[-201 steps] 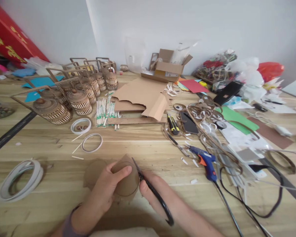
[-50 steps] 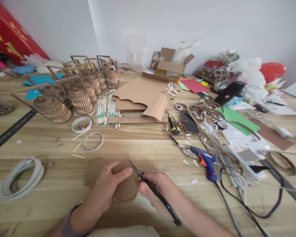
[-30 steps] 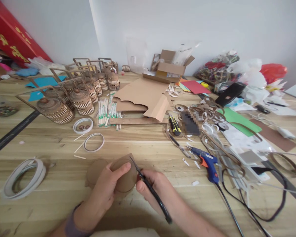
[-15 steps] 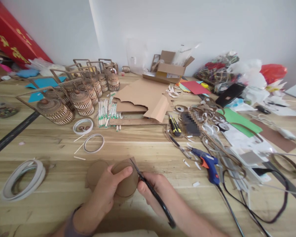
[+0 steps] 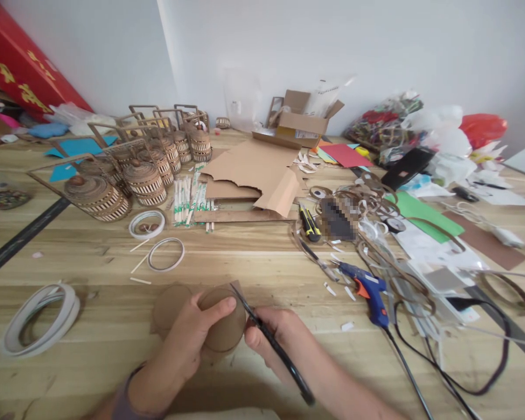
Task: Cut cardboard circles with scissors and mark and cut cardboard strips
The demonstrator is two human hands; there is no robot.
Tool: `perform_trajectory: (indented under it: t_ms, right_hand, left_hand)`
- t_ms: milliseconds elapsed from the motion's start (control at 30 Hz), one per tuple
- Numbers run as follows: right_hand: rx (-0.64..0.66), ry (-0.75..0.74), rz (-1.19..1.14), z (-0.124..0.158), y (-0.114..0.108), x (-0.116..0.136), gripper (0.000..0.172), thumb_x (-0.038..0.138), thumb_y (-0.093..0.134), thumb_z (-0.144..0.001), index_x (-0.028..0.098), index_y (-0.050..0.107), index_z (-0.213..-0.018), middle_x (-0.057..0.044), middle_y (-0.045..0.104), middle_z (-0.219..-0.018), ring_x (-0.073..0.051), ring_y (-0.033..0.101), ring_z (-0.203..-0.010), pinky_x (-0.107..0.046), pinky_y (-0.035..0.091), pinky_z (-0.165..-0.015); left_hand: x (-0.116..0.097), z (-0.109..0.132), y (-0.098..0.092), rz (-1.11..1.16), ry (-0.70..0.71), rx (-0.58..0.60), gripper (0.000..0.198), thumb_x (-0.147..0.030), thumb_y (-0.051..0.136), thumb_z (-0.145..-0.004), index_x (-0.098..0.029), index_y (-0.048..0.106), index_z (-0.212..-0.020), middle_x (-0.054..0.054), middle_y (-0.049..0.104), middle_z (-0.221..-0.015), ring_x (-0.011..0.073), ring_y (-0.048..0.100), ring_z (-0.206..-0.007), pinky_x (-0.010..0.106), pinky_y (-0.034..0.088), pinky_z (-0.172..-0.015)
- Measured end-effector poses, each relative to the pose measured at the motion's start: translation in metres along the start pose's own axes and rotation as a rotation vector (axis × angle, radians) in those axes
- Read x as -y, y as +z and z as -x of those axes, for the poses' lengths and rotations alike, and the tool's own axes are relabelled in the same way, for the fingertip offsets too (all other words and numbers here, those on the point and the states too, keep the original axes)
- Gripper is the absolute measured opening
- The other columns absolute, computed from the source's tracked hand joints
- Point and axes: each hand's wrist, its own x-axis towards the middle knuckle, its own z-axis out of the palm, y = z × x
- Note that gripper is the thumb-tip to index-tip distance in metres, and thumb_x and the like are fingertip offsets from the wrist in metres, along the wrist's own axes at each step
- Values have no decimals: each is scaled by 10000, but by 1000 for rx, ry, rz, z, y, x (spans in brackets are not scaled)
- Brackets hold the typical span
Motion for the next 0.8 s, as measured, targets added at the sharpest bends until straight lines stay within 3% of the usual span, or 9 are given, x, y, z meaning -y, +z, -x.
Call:
perform_trajectory:
  t_ms: [400,567,800]
  right_hand:
    - [3,-51,97,-1,-7,-3,741,933,286,-823,214,420,-699,50,351,-620,-107,295,-560,-250,229,-482]
    - [57,6,-2,2,-5,0,731,925,266,-834,223,414,-694,37,424,-566,-97,360,-489,-239,260,-446]
    - [50,25,-61,2,-3,0,741,962,316,-780,232,401,-679,58,390,-507,-82,320,-436,-227,236,-409]
  left_hand:
    - [3,0,-2,-80,-17,43,564,-400,862,-521,-151,694,-998,111,806,-1009,353,714,-1020,415,518,-896]
    - [-1,2,-1,-84,-29,16,494,-366,868,-513,-172,713,-940,76,814,-947,320,727,-971,375,528,-846]
    - [0,0,-1,-82,-18,35,456,-359,883,-491,-180,741,-886,67,816,-904,314,728,-932,364,527,-816]
